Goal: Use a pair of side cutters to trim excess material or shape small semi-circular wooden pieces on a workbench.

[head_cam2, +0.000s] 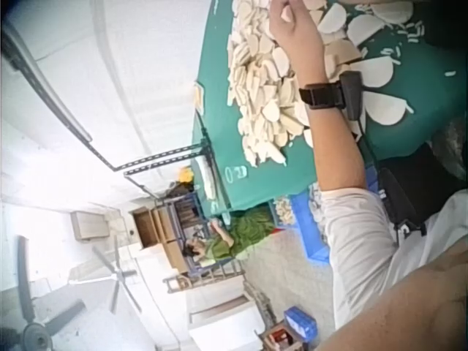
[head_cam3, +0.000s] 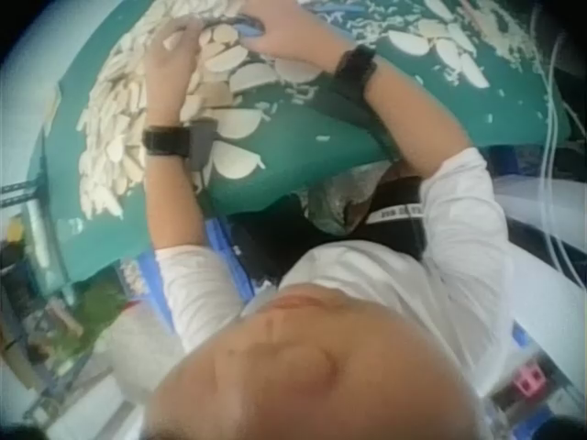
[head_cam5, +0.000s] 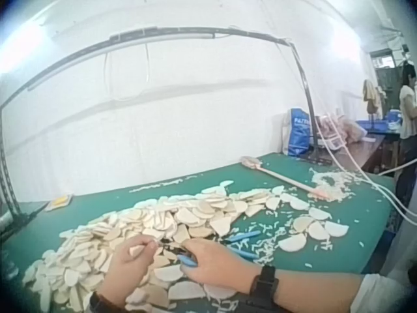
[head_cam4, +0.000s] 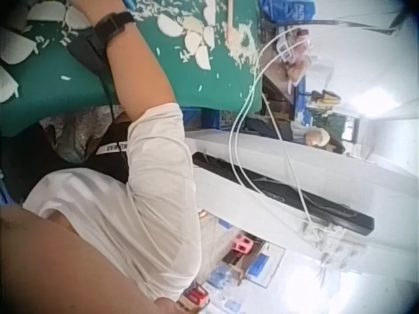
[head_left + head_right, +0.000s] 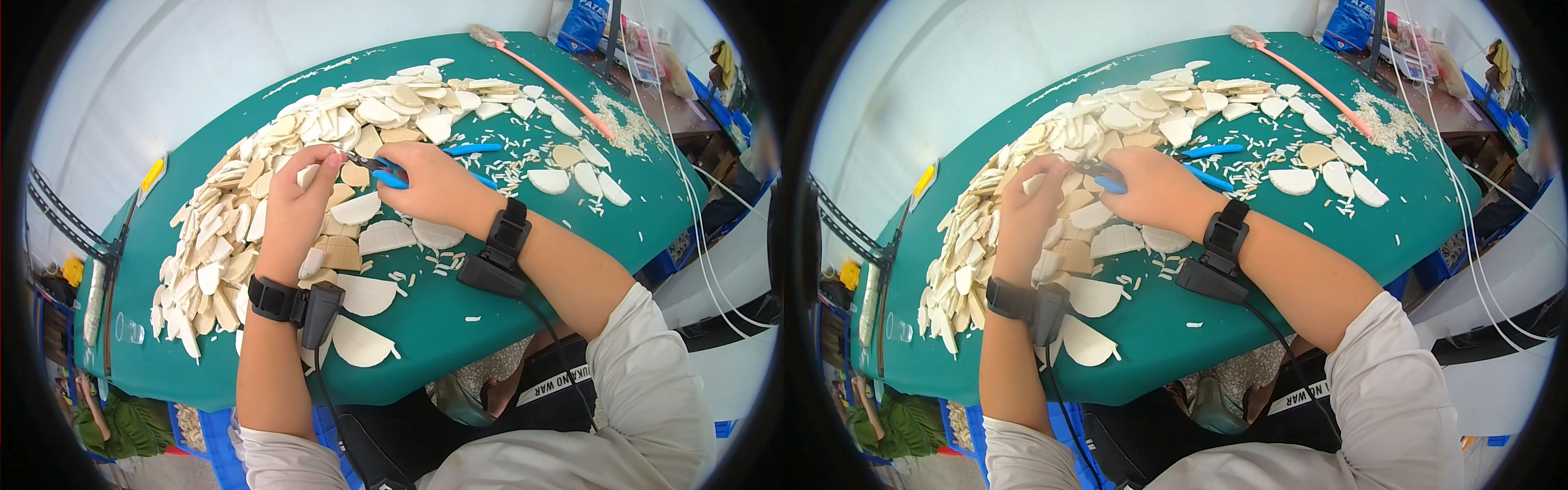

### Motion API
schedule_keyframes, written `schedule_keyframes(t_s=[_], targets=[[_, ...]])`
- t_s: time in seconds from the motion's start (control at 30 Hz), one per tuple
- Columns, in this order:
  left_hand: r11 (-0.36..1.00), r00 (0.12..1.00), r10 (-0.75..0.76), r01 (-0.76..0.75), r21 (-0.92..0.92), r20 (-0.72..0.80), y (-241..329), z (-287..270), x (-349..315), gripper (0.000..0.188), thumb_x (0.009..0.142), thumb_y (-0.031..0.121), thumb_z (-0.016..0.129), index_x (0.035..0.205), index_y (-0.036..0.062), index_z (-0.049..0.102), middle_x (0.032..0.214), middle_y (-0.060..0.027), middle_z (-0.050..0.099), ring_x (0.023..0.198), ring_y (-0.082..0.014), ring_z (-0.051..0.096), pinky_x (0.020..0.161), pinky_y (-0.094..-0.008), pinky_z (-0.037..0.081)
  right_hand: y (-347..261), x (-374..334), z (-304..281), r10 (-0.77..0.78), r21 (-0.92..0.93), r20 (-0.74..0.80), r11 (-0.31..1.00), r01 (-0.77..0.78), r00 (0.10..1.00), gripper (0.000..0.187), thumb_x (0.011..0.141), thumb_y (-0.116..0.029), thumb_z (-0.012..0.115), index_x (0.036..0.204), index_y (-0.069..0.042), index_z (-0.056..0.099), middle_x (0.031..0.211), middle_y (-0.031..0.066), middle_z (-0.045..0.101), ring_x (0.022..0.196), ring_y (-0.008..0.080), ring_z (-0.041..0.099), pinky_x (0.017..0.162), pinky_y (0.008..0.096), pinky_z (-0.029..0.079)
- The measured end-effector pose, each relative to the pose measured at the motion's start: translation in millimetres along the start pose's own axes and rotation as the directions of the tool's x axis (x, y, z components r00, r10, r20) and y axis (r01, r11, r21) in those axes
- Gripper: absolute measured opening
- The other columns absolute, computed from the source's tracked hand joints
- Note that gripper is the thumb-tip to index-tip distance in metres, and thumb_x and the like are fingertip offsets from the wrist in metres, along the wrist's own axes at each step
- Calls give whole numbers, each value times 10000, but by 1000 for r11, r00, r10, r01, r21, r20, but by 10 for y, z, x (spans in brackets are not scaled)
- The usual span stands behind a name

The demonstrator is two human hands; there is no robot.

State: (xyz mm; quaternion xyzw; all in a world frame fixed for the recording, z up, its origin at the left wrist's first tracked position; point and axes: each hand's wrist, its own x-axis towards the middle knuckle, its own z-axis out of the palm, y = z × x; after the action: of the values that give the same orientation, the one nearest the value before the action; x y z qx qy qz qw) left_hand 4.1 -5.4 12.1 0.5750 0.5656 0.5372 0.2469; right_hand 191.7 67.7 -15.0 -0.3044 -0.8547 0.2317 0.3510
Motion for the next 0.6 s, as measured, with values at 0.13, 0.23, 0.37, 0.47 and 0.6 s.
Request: schedule_keyframes(t_s=[0.13,0.23,0.37,0.47,0.6], targets=[[993,995,95,-97,72,32,-28,2,10,217,986,192,662,1063,-9,691,941,-33,694,865,-107,578,809,-257,474,42,-6,20,-50,2,-41,999,50,998,301,839,-204,645,1030,28,654,816,189,631,746,314,624,681,397,493],[987,990,135,-138,81,48,-64,-12,14,205,983,174,663,1063,-12,689,936,-39,694,883,-114,584,827,-260,474,30,1,27,-24,19,-18,1000,24,1000,305,840,-207,647,1030,31,661,823,192,640,746,316,629,686,399,497],[986,988,144,-148,77,61,-79,-15,21,187,979,162,665,1056,-8,689,929,-38,690,871,-111,577,817,-257,473,21,-8,29,-42,19,-26,999,42,999,311,843,-208,650,1038,34,664,825,189,646,750,315,633,689,394,500],[986,989,131,-137,93,66,-42,-10,5,184,976,161,671,1050,-6,690,925,-39,688,865,-108,573,814,-255,473,23,-11,23,-43,7,-25,999,43,999,308,845,-206,651,1037,34,665,823,187,646,750,315,633,688,391,500],[978,985,163,-169,121,52,-34,-17,-4,187,973,162,676,1049,-8,692,927,-43,690,863,-109,576,816,-255,475,16,-6,24,-40,-22,-18,999,40,999,298,844,-202,651,1030,31,667,823,186,646,749,320,631,683,391,498]])
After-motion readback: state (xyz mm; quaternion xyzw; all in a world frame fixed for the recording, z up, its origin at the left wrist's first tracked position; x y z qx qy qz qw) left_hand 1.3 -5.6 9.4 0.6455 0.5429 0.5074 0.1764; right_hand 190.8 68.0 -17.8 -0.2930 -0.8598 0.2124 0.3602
